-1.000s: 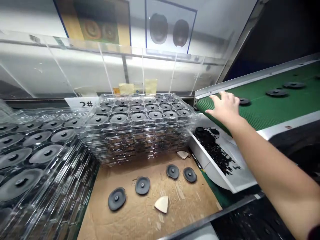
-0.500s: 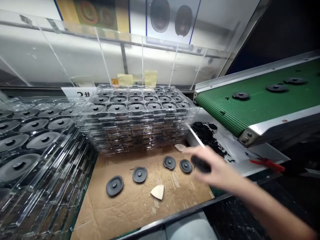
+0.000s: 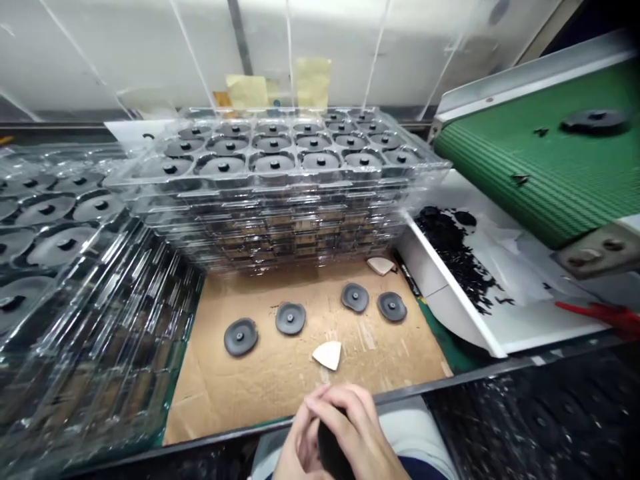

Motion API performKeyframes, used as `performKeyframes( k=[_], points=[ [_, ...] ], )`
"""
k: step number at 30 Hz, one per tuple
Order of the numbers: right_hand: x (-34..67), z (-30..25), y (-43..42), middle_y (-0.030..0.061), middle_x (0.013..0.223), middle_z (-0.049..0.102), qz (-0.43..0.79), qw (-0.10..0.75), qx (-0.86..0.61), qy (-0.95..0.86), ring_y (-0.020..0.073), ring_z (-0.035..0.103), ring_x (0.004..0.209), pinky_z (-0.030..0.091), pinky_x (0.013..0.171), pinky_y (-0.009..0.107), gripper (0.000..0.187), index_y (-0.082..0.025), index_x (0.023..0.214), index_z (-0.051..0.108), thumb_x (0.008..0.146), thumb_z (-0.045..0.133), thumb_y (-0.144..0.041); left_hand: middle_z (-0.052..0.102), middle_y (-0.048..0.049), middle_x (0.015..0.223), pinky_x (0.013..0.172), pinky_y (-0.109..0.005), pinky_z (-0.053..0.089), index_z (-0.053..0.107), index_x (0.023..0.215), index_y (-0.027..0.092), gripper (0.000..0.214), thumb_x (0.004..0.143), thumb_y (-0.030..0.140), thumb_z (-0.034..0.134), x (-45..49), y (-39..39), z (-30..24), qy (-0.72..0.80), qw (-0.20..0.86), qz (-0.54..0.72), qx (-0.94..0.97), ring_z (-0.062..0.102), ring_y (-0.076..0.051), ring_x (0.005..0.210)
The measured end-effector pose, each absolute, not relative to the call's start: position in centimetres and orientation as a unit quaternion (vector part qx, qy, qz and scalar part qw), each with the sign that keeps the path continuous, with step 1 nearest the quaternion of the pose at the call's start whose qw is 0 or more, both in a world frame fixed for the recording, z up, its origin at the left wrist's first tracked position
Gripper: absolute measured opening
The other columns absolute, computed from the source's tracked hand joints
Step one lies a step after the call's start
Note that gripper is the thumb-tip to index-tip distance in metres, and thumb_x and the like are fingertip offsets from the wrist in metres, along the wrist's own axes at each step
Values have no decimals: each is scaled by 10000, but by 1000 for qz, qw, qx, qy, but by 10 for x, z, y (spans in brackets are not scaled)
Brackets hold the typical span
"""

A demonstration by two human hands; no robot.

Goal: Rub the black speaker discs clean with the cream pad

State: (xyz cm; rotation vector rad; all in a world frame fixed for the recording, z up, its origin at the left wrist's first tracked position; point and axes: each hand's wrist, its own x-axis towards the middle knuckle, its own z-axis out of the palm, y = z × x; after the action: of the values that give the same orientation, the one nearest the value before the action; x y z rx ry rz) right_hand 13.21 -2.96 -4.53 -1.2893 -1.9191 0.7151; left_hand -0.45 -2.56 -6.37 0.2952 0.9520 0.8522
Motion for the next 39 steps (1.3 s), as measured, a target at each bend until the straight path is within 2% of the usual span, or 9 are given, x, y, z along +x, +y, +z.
performKeyframes(
  k=[2,4,10,13,17,22,26,37,39],
  points=[
    [141,-48,-20,134,1272,511,285,322,-477,-767,294,480,1201,450,961,432,637,-249,1374,352,817,583,-456,684,-97,1133,1042,-462,360,691,1039,260,636,441,396,856,-11,-21,-56,437,792,418,88,541,-349,1169],
    [150,-53,-8,167,1349,435,280,298,-510,-757,320,428,1251,448,958,465,641,-206,1299,422,763,636,-487,655,-78,1189,993,-496,415,670,1070,279,590,518,429,814,-17,-14,-47,410,792,451,44,581,-347,1114],
    [152,-99,18,112,1177,587,244,286,-588,-716,286,523,1070,468,880,511,126,-216,948,617,828,580,-226,645,-58,1227,1058,-409,368,641,1113,294,474,660,387,745,-30,9,-37,378,767,518,29,564,-275,1161],
    [151,-105,23,105,1085,626,240,308,-582,-713,260,548,1010,480,857,471,147,-206,970,636,850,552,-214,659,-56,1203,1049,-416,381,635,1118,292,519,625,384,771,-30,16,-37,392,756,522,36,585,-278,1132],
    [152,-65,30,79,1041,610,239,339,-568,-711,229,552,985,489,833,412,275,-238,1122,612,854,557,-254,651,-85,1196,1011,-445,421,618,1134,278,609,566,389,807,-22,21,-35,414,738,531,43,588,-306,1120],
    [134,-7,32,74,983,550,220,394,-459,-765,187,521,909,508,772,311,292,-213,1013,693,767,580,-105,673,-48,1136,911,-330,498,651,1059,296,630,466,333,860,-12,21,-29,430,726,537,26,628,-255,1044],
    [129,-2,31,76,920,556,210,389,-475,-761,179,530,844,522,706,301,279,-201,973,707,758,572,-85,690,-24,1096,826,-253,527,667,1020,300,663,393,303,883,-11,17,-25,435,721,539,15,649,-216,982],
    [133,-1,20,78,947,565,216,396,-456,-768,187,533,877,535,707,306,291,-218,975,704,748,590,-76,670,-37,1140,960,-401,463,665,1047,324,658,423,355,868,-15,9,-23,410,745,525,40,608,-295,1067],
    [136,-1,26,72,949,578,225,392,-444,-774,186,536,890,532,723,314,283,-232,967,707,768,575,-80,661,-44,1161,927,-362,484,662,1072,323,641,462,368,854,-16,5,-23,398,758,514,46,590,-293,1096]
  ],
)
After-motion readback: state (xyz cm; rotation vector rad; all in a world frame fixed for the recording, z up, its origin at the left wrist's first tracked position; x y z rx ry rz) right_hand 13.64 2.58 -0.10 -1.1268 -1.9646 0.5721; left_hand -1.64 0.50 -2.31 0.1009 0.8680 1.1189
